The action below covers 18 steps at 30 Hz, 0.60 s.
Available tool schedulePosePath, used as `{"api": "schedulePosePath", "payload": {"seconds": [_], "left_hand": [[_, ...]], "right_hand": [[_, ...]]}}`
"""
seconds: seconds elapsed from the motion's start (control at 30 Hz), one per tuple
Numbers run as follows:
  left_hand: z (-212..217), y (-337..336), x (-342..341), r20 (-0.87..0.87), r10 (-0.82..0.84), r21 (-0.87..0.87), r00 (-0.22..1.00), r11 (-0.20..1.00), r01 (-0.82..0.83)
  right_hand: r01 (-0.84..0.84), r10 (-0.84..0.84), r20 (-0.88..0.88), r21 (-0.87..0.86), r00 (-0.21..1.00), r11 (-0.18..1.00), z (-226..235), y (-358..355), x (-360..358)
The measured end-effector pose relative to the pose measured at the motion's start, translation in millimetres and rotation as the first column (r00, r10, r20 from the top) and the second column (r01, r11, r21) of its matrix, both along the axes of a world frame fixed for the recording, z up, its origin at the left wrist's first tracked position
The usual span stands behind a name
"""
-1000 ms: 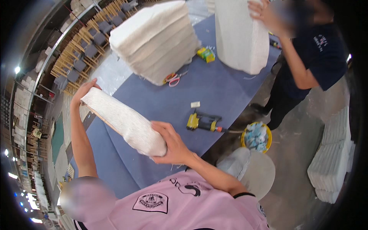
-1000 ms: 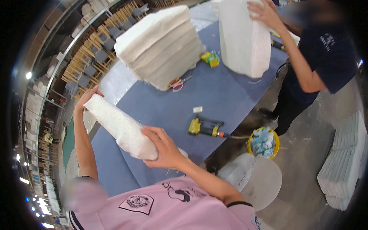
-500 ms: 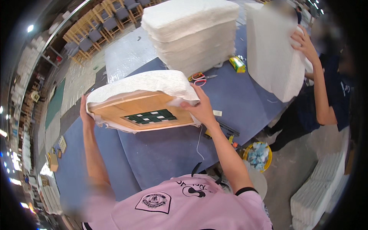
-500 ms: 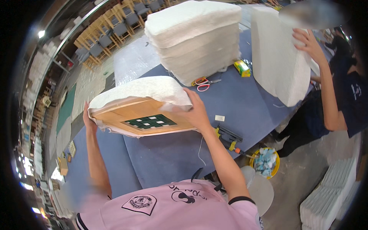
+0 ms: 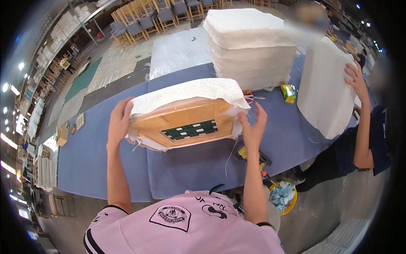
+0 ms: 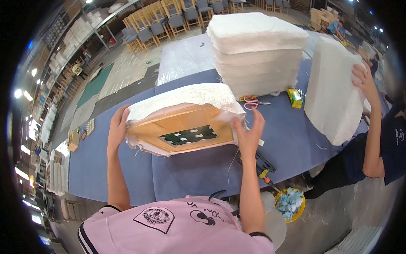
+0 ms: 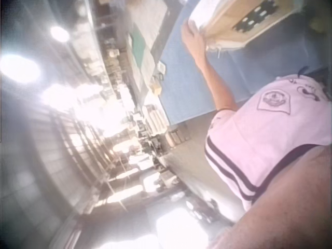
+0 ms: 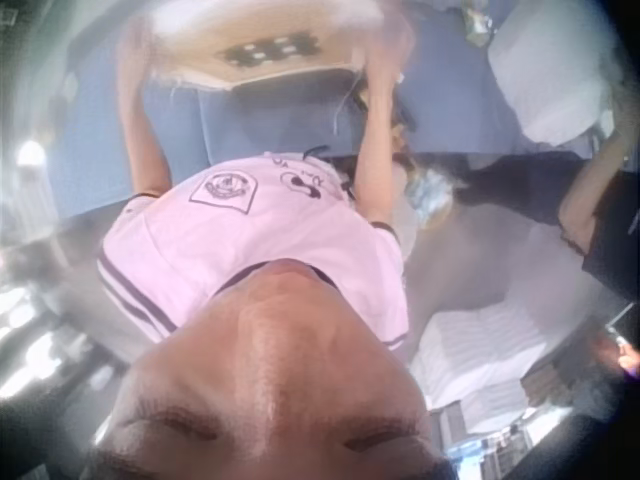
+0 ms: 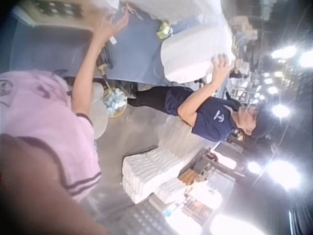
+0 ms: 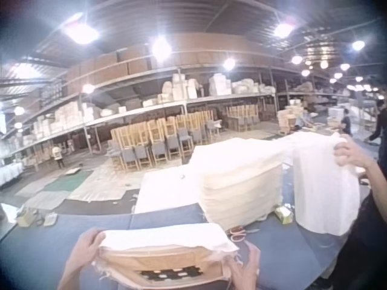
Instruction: The person wraps white fabric around a rectangular cushion frame and secures it using a staple gun. They repeatedly pull the fabric taut, staple it to the wooden frame, and flip the cushion to work on different sides.
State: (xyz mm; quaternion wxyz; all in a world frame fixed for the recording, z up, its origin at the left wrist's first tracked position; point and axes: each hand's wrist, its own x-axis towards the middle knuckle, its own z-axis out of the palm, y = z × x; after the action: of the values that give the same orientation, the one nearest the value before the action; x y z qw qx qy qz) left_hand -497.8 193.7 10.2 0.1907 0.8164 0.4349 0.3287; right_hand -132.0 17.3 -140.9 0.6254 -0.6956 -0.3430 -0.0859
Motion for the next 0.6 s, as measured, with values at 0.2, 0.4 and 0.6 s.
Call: {"api": "schedulePosePath", "payload": {"seconds": [0.2, 0.4, 0.6], "left_hand": [[44, -15, 76, -0.475, -0.340, 0.178, 0.812, 0.867, 0.466], [50, -47, 146, -0.542, -0.615, 0.043, 0.572, 0.660, 0.750], [80, -26, 211, -0.454, -0.717, -0.379, 0.529, 0.693, 0.614]], "right_hand": [[-0.490, 0.643, -0.519, 0.417, 0.563, 0.765, 37, -28, -52], [-0.486, 0.737, -0.670, 0.617, 0.088, 0.619, 80, -18, -63], [-0.300, 0.778, -0.543, 0.720, 0.316, 0.625, 69, -3, -58]]}}
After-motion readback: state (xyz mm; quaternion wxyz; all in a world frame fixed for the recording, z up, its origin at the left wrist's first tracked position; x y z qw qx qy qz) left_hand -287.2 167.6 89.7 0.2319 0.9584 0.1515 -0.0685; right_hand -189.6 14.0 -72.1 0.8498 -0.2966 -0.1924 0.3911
